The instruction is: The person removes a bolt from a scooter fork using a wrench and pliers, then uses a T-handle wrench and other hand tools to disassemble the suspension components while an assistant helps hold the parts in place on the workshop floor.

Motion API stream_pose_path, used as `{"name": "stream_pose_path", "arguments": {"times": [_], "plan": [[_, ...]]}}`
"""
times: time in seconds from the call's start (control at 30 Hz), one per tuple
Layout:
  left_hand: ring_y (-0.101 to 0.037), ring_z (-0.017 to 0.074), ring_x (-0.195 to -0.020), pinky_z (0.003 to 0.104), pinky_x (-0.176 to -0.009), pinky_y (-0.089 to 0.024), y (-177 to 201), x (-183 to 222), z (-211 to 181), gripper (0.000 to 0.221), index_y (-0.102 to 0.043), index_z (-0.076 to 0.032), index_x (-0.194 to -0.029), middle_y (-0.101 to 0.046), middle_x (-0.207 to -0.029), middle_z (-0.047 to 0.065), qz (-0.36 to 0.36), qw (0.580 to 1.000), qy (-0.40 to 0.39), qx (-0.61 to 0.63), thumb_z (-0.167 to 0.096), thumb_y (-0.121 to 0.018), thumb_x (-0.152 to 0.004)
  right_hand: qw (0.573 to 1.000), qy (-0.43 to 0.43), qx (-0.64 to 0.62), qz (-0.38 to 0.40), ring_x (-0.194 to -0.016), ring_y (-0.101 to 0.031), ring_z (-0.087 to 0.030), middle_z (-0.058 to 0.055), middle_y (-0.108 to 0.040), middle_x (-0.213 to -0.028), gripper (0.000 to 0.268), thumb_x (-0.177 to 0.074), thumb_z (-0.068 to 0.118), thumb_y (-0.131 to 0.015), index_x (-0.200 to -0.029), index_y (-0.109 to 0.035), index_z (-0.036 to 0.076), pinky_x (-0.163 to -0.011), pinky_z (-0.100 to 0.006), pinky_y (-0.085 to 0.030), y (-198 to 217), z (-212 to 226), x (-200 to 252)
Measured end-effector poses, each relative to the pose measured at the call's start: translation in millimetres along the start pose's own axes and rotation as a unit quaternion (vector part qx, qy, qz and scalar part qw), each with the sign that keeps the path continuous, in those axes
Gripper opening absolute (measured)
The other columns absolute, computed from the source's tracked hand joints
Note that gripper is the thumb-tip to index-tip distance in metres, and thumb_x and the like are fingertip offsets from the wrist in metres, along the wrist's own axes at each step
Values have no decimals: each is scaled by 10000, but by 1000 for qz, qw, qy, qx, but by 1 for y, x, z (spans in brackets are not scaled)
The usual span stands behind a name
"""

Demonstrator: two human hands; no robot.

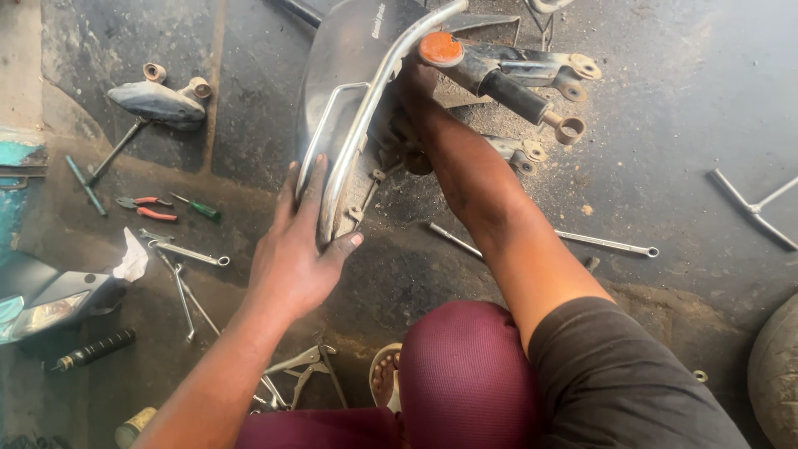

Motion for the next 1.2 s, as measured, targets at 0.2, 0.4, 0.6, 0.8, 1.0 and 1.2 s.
{"name": "stream_pose_path", "arguments": {"times": [0.2, 0.4, 0.6, 0.8, 1.0, 1.2], "plan": [[-395, 439, -1422, 512, -1094, -438, 2, 0, 0, 1072, -95, -345, -1612, -159, -1688, 153, -11, 1000, -4, 5, -392, -797, -803, 1000, 27, 0, 4, -1058, -692, -280, -135, -709, -1173, 225, -1010, 205, -594, -1156, -700, 70, -909, -416, -534, 10, -6, 5], [-392, 431, -1441, 501, -1090, -446, 0, 2, 5, 1047, -149, -333, -1620, -226, -1678, 171, -36, 998, -29, 30, -387, -807, -807, 987, 155, -37, 18, -1057, -692, -280, -133, -708, -1174, 226, -1009, 211, -595, -1156, -700, 74, -905, -418, -535, 3, -20, 20], [-387, 424, -1438, 498, -1084, -445, 2, 0, 2, 1064, -144, -343, -1619, -223, -1677, 167, -33, 999, -12, 13, -377, -813, -792, 947, 287, -112, 93, -1056, -692, -281, -132, -708, -1175, 226, -1009, 218, -597, -1155, -699, 78, -902, -419, -535, 11, -12, 25], [-378, 414, -1442, 505, -1107, -422, 2, -1, 1, 1089, -123, -357, -1616, -198, -1681, 154, -16, 1000, 4, 8, -375, -820, -780, 925, 327, -131, 140, -1054, -693, -282, -131, -707, -1176, 227, -1008, 224, -599, -1154, -699, 82, -899, -420, -536, 10, -1, 20], [-366, 413, -1443, 517, -1111, -411, 3, -1, -4, 1087, -114, -354, -1608, -180, -1682, 149, -12, 1000, 11, -4, -369, -814, -778, 923, 331, -137, 142, -1053, -693, -283, -130, -707, -1177, 228, -1007, 231, -601, -1154, -698, 86, -895, -422, -537, 14, -4, 17], [-362, 419, -1450, 521, -1122, -404, 5, -1, -6, 1098, -111, -357, -1611, -188, -1674, 155, -14, 1000, 8, -5, -382, -826, -778, 959, 263, -95, 49, -1052, -693, -283, -129, -706, -1178, 229, -1006, 237, -602, -1153, -698, 91, -892, -423, -538, 35, -15, 6]]}}
Point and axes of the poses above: each hand's wrist, its own x-axis away from the middle knuckle, its own y-axis out of the back of the hand, z = x × y, the point moved 9 cm from there along -x, towards the middle knuckle
